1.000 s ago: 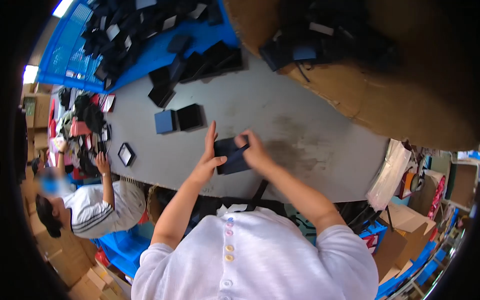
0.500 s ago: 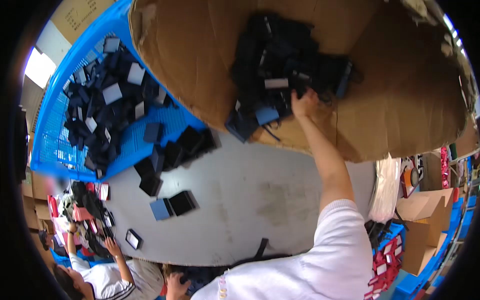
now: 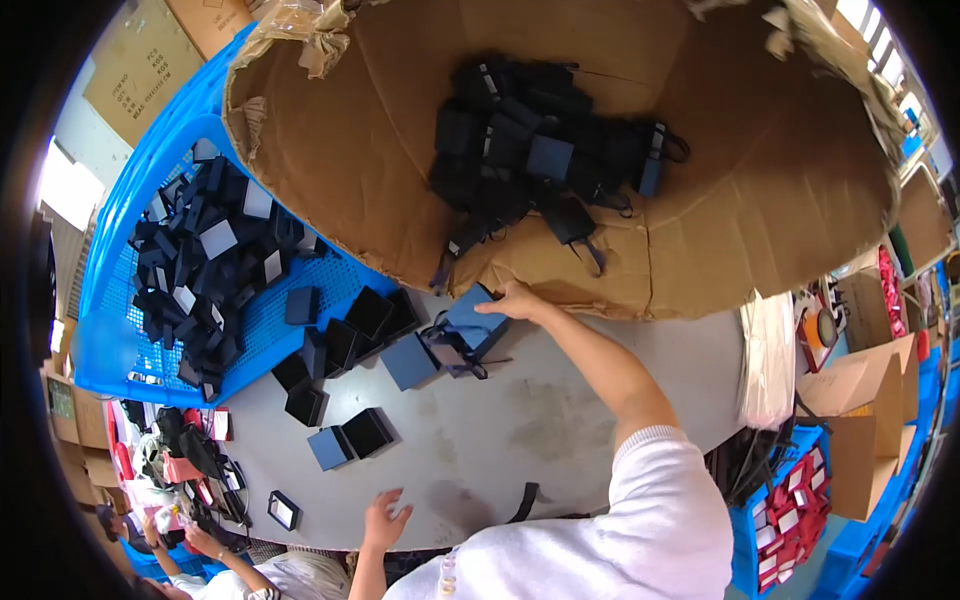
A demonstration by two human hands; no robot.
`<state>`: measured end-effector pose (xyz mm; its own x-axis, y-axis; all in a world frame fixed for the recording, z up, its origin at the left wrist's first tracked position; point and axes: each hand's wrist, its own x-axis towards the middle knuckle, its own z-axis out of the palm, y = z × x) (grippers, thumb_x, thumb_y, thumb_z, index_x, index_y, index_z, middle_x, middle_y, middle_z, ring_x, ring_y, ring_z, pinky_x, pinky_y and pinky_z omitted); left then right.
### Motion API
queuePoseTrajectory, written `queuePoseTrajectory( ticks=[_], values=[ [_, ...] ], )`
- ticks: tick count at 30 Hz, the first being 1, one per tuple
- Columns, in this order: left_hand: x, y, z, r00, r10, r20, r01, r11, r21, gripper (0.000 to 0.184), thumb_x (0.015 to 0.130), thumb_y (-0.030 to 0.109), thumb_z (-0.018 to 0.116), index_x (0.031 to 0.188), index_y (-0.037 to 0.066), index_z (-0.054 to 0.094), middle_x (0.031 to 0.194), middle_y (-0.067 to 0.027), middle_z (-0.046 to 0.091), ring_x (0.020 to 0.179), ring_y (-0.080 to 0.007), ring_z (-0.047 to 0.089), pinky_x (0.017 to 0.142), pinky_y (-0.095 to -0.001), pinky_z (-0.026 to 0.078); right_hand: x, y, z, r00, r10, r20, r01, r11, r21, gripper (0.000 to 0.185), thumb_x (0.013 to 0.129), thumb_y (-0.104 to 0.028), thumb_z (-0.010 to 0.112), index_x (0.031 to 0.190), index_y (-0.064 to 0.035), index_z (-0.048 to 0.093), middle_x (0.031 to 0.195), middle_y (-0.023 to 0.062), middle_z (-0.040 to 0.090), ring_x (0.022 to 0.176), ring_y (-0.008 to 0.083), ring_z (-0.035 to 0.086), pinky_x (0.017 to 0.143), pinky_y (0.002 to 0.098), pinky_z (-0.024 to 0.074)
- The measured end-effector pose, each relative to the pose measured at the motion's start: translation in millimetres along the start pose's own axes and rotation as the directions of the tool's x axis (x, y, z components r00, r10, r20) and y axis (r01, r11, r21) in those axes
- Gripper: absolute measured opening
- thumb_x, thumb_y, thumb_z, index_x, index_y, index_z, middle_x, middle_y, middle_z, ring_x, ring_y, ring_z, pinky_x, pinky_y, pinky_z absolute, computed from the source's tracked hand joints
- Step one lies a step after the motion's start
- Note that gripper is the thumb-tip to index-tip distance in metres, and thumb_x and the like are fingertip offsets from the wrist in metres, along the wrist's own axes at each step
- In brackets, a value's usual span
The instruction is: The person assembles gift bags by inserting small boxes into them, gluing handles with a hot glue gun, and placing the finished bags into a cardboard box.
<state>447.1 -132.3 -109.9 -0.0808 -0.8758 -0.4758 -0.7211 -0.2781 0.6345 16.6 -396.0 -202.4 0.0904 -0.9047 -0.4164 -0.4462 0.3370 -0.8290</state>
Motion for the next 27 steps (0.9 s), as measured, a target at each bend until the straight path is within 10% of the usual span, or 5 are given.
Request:
queuePoseTrajectory(
  ticks=[10, 14, 20, 24, 27],
  values=[
    [34.0, 108.0, 76.9, 0.98, 0.195, 0.039, -0.104, 0.67, -0.735, 0.076, 0.069, 0.016, 0.078, 0.132, -0.001, 0.038, 0.123, -0.0127, 0.051, 0.11, -0.0223, 0.05, 0.093, -0.0342, 0.042, -220.2, -86.9, 117.6, 0.886, 0.107, 0.451, -0.425, 0.579, 0.696, 0.033, 0.086, -0.041, 0.064, 0.097, -0.0094, 0.066, 0.075, -0.0001, 0.064, 0.056, 0.0086, 0.058, 0.044, 0.0232, 0.0465],
    [13.3, 111.2, 64.9, 0.89, 0.336, -0.309, -0.456, 0.692, -0.56, 0.103, 0.057, 0.016, 0.083, 0.138, 0.001, 0.021, 0.129, -0.0166, 0.04, 0.115, -0.0278, 0.046, 0.094, -0.0376, 0.042, -225.6, -95.3, 122.2, 0.9, -0.389, -0.195, 0.433, 0.846, 0.311, 0.024, 0.083, -0.017, 0.064, 0.103, -0.0043, 0.063, 0.088, 0.0009, 0.064, 0.082, 0.0178, 0.061, 0.071, 0.0306, 0.0514],
    [0.6, 99.9, 66.1, 0.768, 0.511, -0.387, -0.583, 0.807, -0.091, 0.105, 0.053, 0.017, 0.082, 0.137, 0.0, 0.02, 0.134, -0.0198, 0.033, 0.121, -0.0354, 0.042, 0.1, -0.0429, 0.037, -240.1, -153.3, 152.2, 0.699, -0.712, -0.062, 0.65, 0.669, -0.361, 0.021, 0.075, -0.005, 0.062, 0.095, -0.0018, 0.065, 0.088, 0.0069, 0.064, 0.083, 0.0239, 0.062, 0.074, 0.0374, 0.0505],
    [-1.9, 84.4, 64.7, 0.897, 0.267, -0.353, -0.404, 0.821, -0.404, 0.103, 0.054, 0.017, 0.081, 0.136, 0.002, 0.021, 0.134, -0.0194, 0.033, 0.123, -0.0348, 0.04, 0.102, -0.0425, 0.036, -238.9, -167.1, 159.6, 0.395, -0.853, -0.342, 0.871, 0.466, -0.155, 0.007, 0.073, 0.001, 0.051, 0.075, 0.001, 0.058, 0.08, 0.0141, 0.061, 0.078, 0.0292, 0.061, 0.071, 0.035, 0.0494],
    [1.1, 74.2, 74.1, 0.747, 0.385, -0.542, -0.654, 0.571, -0.496, 0.105, 0.056, 0.017, 0.081, 0.139, 0.006, 0.018, 0.135, -0.0185, 0.032, 0.124, -0.0329, 0.04, 0.103, -0.0406, 0.036, -204.8, -143.5, 162.4, 0.786, -0.529, -0.321, 0.611, 0.743, 0.274, 0.02, 0.091, -0.018, 0.05, 0.086, -0.0011, 0.059, 0.09, 0.0112, 0.061, 0.08, 0.0216, 0.06, 0.073, 0.0285, 0.0471]
  ],
)
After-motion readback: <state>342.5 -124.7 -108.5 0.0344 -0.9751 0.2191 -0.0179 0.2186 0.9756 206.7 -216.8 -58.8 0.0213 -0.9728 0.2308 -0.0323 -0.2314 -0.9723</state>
